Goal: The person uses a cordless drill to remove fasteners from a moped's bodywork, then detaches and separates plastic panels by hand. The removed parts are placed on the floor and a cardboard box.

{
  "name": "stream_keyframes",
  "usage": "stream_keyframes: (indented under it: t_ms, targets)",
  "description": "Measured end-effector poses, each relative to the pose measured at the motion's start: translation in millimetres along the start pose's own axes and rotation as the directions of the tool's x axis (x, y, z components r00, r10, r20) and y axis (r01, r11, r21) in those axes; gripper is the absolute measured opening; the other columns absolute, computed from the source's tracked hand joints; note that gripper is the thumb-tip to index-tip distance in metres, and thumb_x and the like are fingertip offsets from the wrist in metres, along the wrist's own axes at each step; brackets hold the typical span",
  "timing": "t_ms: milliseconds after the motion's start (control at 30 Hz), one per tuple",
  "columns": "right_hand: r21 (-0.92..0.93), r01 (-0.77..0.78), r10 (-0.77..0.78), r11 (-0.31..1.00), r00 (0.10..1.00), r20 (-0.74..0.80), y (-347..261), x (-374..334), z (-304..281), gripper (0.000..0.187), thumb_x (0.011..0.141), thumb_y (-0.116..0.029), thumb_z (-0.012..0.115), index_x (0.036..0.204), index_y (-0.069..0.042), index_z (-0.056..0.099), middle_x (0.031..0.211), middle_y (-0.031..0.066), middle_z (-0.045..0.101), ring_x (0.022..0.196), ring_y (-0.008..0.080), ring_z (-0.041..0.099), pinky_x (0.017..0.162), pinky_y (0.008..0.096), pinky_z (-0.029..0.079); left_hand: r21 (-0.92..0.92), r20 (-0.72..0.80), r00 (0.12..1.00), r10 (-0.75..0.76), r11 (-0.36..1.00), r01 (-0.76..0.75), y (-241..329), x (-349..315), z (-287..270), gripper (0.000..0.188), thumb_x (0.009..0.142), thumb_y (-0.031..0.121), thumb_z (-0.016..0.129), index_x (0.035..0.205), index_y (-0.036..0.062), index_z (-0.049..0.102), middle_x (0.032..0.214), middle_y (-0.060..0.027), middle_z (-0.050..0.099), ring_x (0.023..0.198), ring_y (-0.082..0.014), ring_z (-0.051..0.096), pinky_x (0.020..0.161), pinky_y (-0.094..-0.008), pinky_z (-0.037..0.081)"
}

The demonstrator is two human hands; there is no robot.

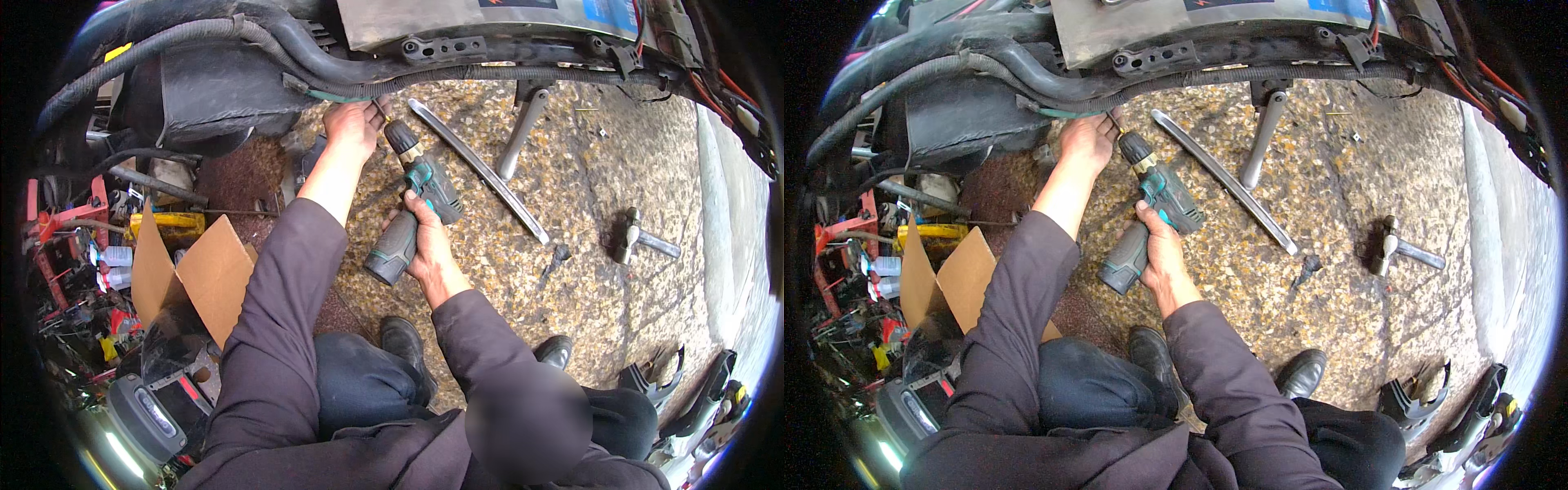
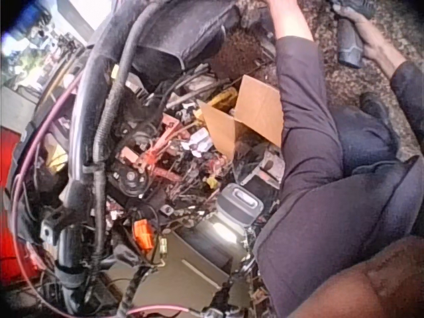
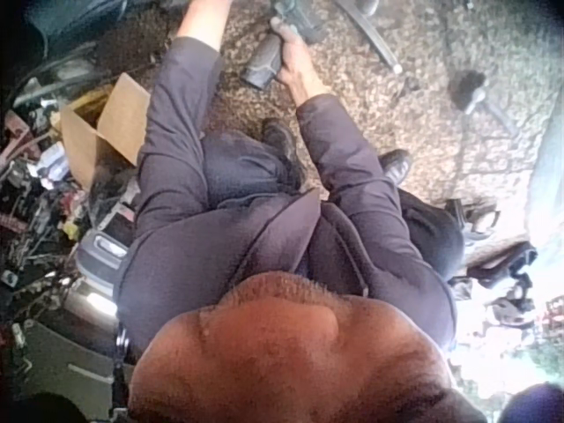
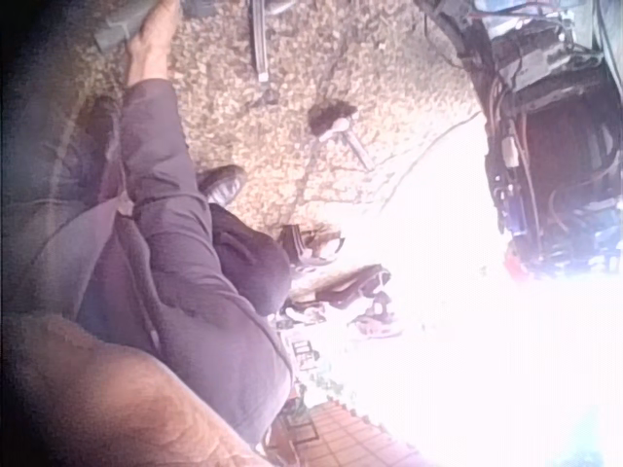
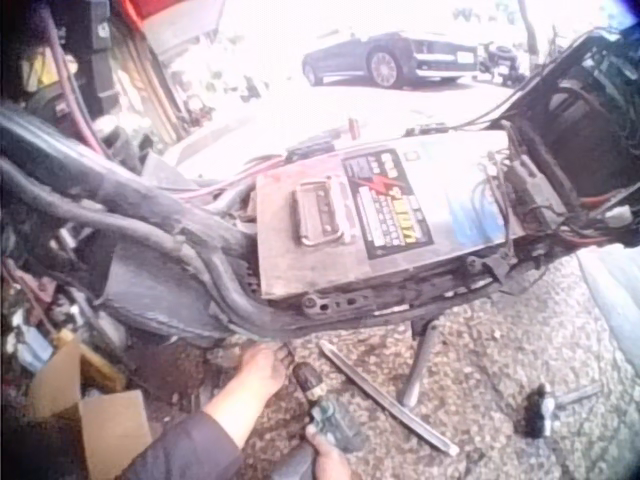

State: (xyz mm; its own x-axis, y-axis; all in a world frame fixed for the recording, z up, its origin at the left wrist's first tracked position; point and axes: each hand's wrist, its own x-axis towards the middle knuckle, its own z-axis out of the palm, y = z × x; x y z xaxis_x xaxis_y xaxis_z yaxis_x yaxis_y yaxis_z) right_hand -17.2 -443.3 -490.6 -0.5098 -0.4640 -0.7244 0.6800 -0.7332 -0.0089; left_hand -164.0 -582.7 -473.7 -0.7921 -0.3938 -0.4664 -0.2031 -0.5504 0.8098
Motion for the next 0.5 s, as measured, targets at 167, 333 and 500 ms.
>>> stream_keyframes:
  t_ms: [167,333,500]
  targets:
    - [0.036,-0.01,0.011,0.999,1.0,-0.024,6.5,-2.2,6.0,0.031,0.085,-0.031,0.072,0.101,-0.01,0.055,0.077,0.0091,0.06,0.065,0.0242,0.063,0.057,0.0395,0.054,-0.022,-0.048,0.999,0.004,1.0,-0.005,-1.6,-1.9,4.5,0.022,0.094,0.009,0.057,0.114,0.0004,0.053,0.105,-0.0109,0.063,0.093,-0.026,0.063,0.079,-0.0399,0.054]
    - [0.023,-0.03,0.031,0.999,0.999,-0.038,7.5,-1.6,9.8,0.033,0.086,-0.033,0.071,0.102,-0.01,0.053,0.08,0.0096,0.061,0.065,0.0249,0.063,0.058,0.0394,0.054,0.003,-0.053,0.998,0.027,1.0,-0.027,-1.9,-0.2,4.5,0.021,0.094,0.008,0.057,0.113,0.0001,0.053,0.103,-0.012,0.063,0.092,-0.0268,0.064,0.079,-0.0411,0.054]
    - [0.027,-0.09,0.09,0.996,0.996,-0.022,11.8,2.3,10.3,0.035,0.087,-0.036,0.069,0.102,-0.01,0.052,0.08,0.0101,0.061,0.065,0.0254,0.063,0.059,0.0406,0.055,0.027,-0.043,0.998,0.044,0.999,-0.043,-2.6,0.6,1.1,0.022,0.093,0.01,0.059,0.111,-0.0002,0.053,0.1,-0.0127,0.063,0.088,-0.0274,0.065,0.076,-0.0409,0.054]
